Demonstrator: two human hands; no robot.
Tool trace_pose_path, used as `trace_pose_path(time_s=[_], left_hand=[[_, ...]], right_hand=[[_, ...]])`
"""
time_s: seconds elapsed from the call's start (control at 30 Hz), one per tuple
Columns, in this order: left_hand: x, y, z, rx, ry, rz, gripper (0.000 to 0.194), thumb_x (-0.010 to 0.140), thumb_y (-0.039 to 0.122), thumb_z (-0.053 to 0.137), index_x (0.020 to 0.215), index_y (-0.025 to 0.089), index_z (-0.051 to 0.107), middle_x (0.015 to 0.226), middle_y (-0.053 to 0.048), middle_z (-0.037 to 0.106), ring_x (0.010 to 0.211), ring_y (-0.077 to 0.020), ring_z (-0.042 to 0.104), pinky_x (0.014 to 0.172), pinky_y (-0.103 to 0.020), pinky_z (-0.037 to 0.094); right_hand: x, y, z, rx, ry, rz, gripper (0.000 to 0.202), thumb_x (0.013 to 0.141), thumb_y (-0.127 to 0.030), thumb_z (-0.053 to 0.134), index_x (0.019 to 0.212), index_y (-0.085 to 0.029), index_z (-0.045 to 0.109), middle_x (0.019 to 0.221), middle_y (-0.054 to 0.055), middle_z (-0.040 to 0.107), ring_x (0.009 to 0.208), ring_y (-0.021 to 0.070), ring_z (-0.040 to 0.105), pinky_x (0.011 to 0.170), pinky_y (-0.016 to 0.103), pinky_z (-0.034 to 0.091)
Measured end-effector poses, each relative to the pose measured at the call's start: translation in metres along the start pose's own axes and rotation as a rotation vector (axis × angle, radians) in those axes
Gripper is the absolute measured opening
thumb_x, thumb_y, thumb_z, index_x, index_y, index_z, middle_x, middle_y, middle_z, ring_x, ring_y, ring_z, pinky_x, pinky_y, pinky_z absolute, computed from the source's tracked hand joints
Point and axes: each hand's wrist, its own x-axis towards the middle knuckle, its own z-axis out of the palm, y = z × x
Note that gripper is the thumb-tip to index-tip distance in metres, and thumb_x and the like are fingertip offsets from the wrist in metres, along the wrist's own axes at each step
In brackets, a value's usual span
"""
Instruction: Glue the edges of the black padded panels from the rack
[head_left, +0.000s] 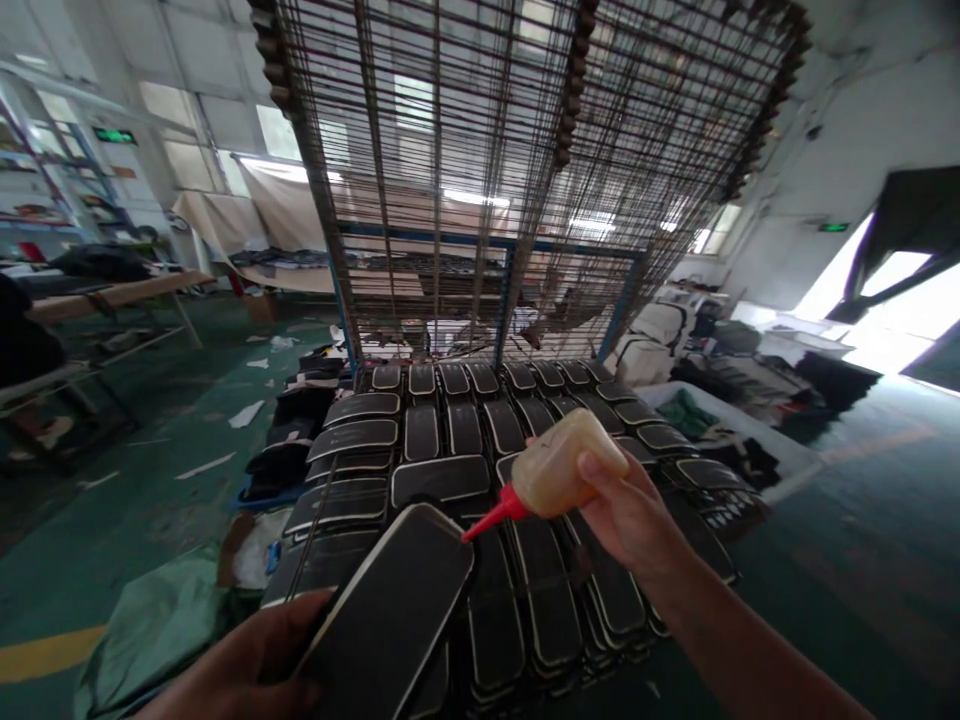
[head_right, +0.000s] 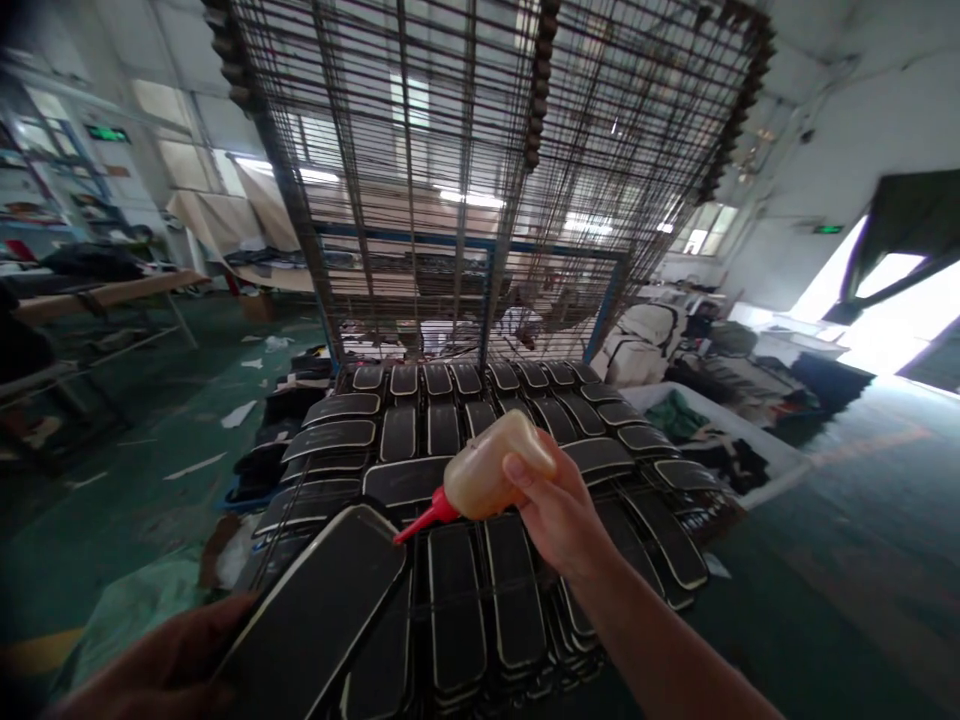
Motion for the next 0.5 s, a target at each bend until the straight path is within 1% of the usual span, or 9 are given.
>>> trace_pose_path(time_s=[0.17, 0.3, 0.4, 0.5], left_hand=[[-0.002, 0.003, -0.001, -0.015, 0.012, -0.016, 0.077, 0.056, 0.014, 0.081, 0.130, 0.032, 0.070, 0.091, -0.011, 0.083, 0.101, -0.0489, 0.075, 0.080, -0.064, 0.063], [-0.003, 0.003, 0.000, -0.083, 0.065, -0.067, 0.073, 0.057, 0.017, 0.083, 0.128, 0.031, 0.072, 0.094, -0.012, 0.083, 0.107, -0.0509, 0.074, 0.079, -0.064, 0.064], [-0.003, 0.001, 0.001, -0.062, 0.032, -0.081, 0.071, 0.054, 0.010, 0.084, 0.123, 0.028, 0.075, 0.094, -0.014, 0.083, 0.104, -0.0497, 0.075, 0.082, -0.062, 0.064], [-0.002, -0.002, 0.003, -0.017, -0.024, -0.067, 0.072, 0.053, 0.004, 0.083, 0.121, 0.026, 0.075, 0.093, -0.014, 0.083, 0.095, -0.0472, 0.077, 0.080, -0.061, 0.065]], right_hand=[[-0.002, 0.002, -0.003, -0.045, 0.024, -0.012, 0.045, 0.073, -0.044, 0.097, 0.106, -0.021, 0.077, 0.099, 0.009, 0.079, 0.091, 0.0294, 0.073, 0.092, 0.047, 0.058], [-0.008, 0.008, -0.006, -0.025, 0.056, 0.002, 0.043, 0.074, -0.045, 0.096, 0.106, -0.022, 0.079, 0.097, 0.009, 0.079, 0.090, 0.0292, 0.073, 0.089, 0.046, 0.060], [-0.010, 0.016, -0.008, 0.020, 0.136, 0.010, 0.039, 0.073, -0.044, 0.096, 0.102, -0.024, 0.080, 0.096, 0.007, 0.078, 0.089, 0.0275, 0.072, 0.083, 0.040, 0.062], [-0.010, 0.023, -0.007, 0.077, 0.216, 0.004, 0.034, 0.071, -0.041, 0.098, 0.095, -0.024, 0.079, 0.093, 0.005, 0.077, 0.085, 0.0241, 0.071, 0.074, 0.033, 0.062]])
